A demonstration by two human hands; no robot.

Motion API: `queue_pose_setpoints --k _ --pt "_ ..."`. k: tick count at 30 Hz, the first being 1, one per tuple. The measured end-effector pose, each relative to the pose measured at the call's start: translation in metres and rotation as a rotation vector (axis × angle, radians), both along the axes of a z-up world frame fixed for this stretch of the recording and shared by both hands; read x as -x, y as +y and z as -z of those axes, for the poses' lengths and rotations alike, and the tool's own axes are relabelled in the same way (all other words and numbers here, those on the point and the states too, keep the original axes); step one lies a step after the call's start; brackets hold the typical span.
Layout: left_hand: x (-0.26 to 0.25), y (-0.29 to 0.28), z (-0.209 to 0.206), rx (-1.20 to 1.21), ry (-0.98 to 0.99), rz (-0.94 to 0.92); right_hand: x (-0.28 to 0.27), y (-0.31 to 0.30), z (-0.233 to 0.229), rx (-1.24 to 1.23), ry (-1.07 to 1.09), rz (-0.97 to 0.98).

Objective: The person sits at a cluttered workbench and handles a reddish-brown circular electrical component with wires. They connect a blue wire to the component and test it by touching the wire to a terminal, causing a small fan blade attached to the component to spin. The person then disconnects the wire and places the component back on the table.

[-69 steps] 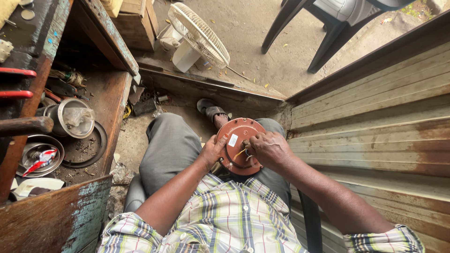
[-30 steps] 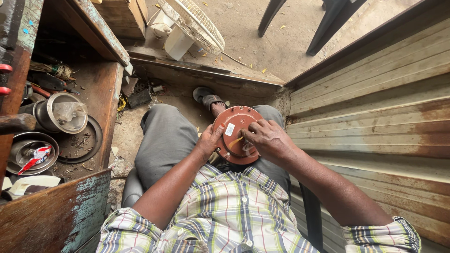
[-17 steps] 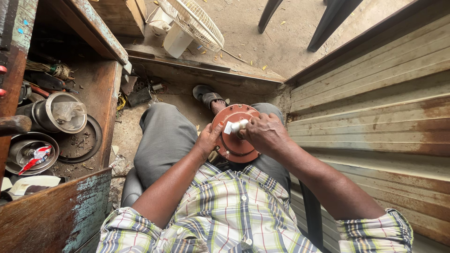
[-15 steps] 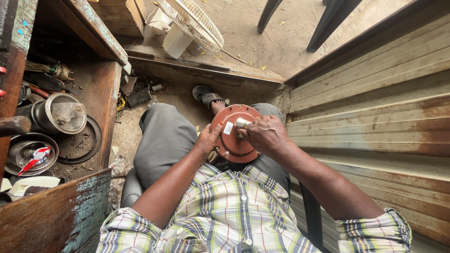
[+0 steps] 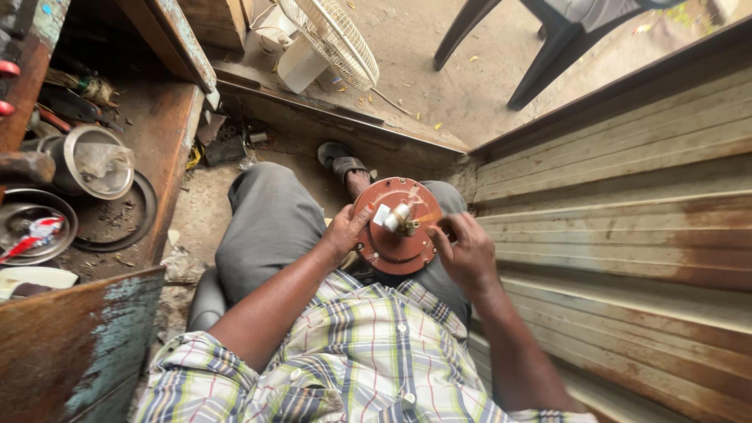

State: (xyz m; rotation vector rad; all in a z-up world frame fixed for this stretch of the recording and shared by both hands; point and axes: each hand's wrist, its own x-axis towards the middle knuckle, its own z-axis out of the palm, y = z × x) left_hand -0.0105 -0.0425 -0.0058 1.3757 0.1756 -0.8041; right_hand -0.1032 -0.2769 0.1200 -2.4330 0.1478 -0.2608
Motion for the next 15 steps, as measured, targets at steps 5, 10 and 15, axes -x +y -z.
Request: queue_pose_setpoints --k 5,10,15 --pt "0.001 -0.002 0.012 0.091 0.018 -0.051 0.039 0.004 0.035 -0.249 -0.040 0.108" --pt "0.007 -0.004 0.014 0.173 -0.048 -0.107 0.063 0.006 0.049 -0.373 -0.053 0.086" --pt "0.006 -0.006 0.012 0.183 -0.113 -0.116 0.069 0.005 0.055 -0.389 -0.091 0.147"
